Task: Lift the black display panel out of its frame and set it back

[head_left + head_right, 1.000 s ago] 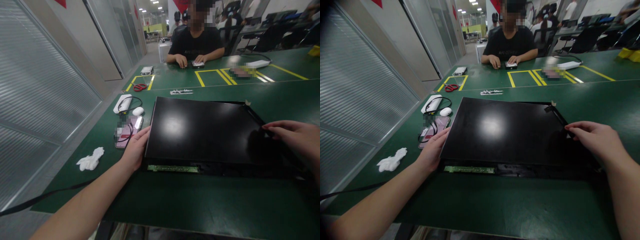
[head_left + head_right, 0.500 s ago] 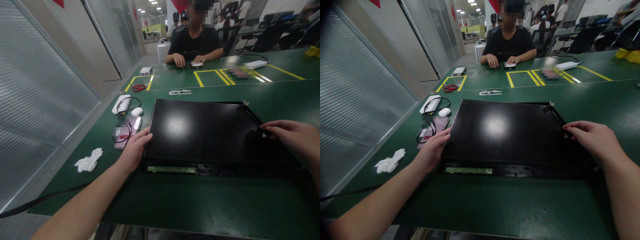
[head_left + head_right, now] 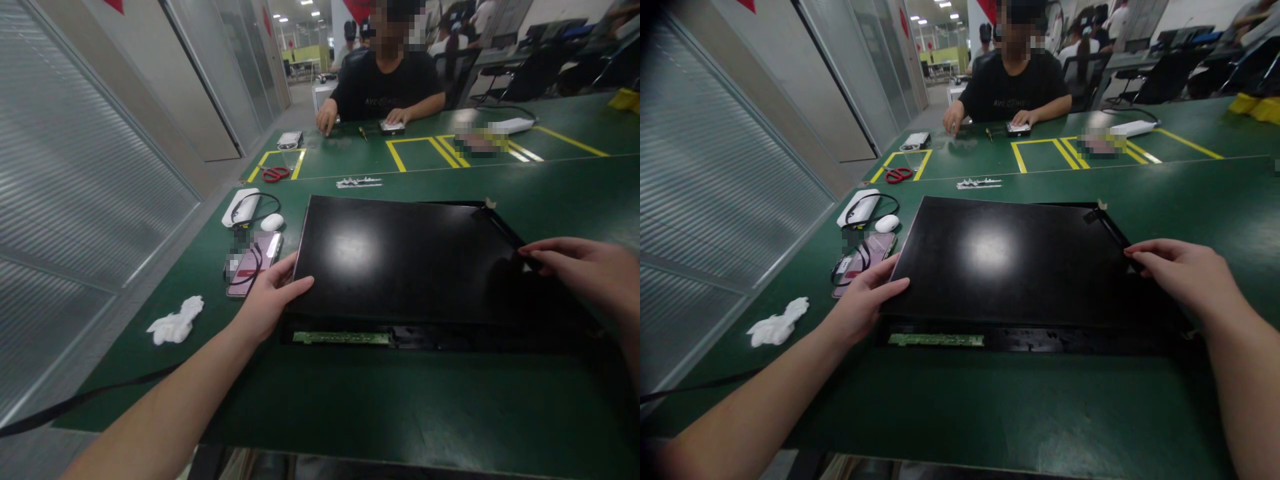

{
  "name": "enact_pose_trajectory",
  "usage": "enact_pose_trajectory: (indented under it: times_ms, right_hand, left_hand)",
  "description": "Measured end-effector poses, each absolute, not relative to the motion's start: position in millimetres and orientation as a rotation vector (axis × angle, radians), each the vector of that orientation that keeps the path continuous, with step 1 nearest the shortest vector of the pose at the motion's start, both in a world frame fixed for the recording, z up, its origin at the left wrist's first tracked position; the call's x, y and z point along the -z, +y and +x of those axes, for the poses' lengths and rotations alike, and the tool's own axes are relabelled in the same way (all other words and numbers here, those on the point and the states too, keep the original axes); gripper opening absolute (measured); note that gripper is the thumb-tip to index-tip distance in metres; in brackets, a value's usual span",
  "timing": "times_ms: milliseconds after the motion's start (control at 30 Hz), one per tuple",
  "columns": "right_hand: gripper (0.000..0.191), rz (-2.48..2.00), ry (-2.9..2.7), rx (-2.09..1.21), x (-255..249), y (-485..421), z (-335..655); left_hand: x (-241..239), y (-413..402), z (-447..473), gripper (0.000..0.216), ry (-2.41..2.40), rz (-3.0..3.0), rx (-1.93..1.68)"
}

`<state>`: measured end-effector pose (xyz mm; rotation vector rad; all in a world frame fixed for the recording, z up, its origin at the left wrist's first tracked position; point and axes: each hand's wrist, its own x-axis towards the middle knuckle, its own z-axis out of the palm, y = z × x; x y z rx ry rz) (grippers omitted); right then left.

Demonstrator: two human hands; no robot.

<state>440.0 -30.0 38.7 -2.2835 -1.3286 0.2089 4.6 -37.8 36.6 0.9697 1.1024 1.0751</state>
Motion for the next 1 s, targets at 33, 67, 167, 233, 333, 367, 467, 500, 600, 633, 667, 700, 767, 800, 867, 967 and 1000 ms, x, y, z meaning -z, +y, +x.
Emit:
enact_pose_trajectory:
  times_ms: [33,67,167,233,333,367,467,500,600,633,667,700,767,800,867,967,1000]
  right_hand:
    - [0.037,-2.289,-1.328,-0.207,-39.1,-29.8,439.4]
    - [0.037,-2.294,-1.327,-0.2,-39.2,-29.6,439.2]
    - [0.037,-2.302,-1.325,-0.205,-38.3,-28.9,440.3]
    - [0.036,-2.291,-1.316,-0.215,-36.8,-28.7,441.9]
    - [0.035,-2.268,-1.307,-0.214,-35.0,-29.4,443.2]
    - [0.035,-2.266,-1.305,-0.213,-34.9,-29.8,443.1]
    - [0.035,-2.282,-1.308,-0.211,-36.0,-30.9,441.2]
    - [0.035,-2.286,-1.311,-0.211,-36.4,-31.0,440.5]
    - [0.036,-2.292,-1.308,-0.212,-35.7,-30.9,440.8]
    - [0.035,-2.291,-1.305,-0.213,-34.8,-30.8,441.9]
    - [0.035,-2.287,-1.306,-0.214,-33.7,-30.5,443.3]
    - [0.035,-2.285,-1.307,-0.212,-32.6,-30.3,444.9]
    - [0.034,-2.29,-1.311,-0.204,-31.1,-29.7,447.7]
    - [0.034,-2.297,-1.311,-0.207,-30.9,-29.4,448.3]
    - [0.032,-2.31,-1.303,-0.214,-32.1,-29.1,447.8]
    - [0.029,-2.29,-1.281,-0.253,-35.8,-29.7,443.1]
    - [0.028,-2.28,-1.27,-0.262,-37.1,-30.4,441.4]
  left_hand:
    - [-36.7,-37.8,4.6,0.064,1.102,0.972,-1.074]
    - [-36.6,-37.6,4.4,0.064,1.1,0.974,-1.071]
    - [-36.0,-36.9,3.8,0.064,1.095,0.97,-1.066]
    - [-35.8,-36.6,3.4,0.063,1.09,0.968,-1.059]
    - [-35.8,-36.5,2.8,0.064,1.082,0.969,-1.047]
    - [-35.7,-36.5,2.6,0.064,1.08,0.968,-1.045]
    - [-35.1,-36.3,1.9,0.065,1.081,0.975,-1.045]
    - [-34.9,-36.2,1.6,0.064,1.082,0.982,-1.043]
    - [-34.7,-36.1,1.2,0.063,1.08,1.01,-1.036]
    - [-34.9,-36.2,1.2,0.062,1.082,1.02,-1.039]
    - [-35.1,-36.4,1.2,0.061,1.086,1.033,-1.046]
    - [-35.3,-36.5,1.1,0.06,1.09,1.049,-1.056]
    - [-35.1,-36.6,0.6,0.057,1.094,1.087,-1.07]
    - [-34.7,-36.5,0.0,0.056,1.088,1.11,-1.074]
    - [-33.3,-35.9,-1.5,0.054,1.066,1.172,-1.087]
    - [-31.5,-35.0,-3.9,0.053,1.042,1.283,-1.113]
    - [-31.4,-34.9,-4.4,0.052,1.036,1.308,-1.116]
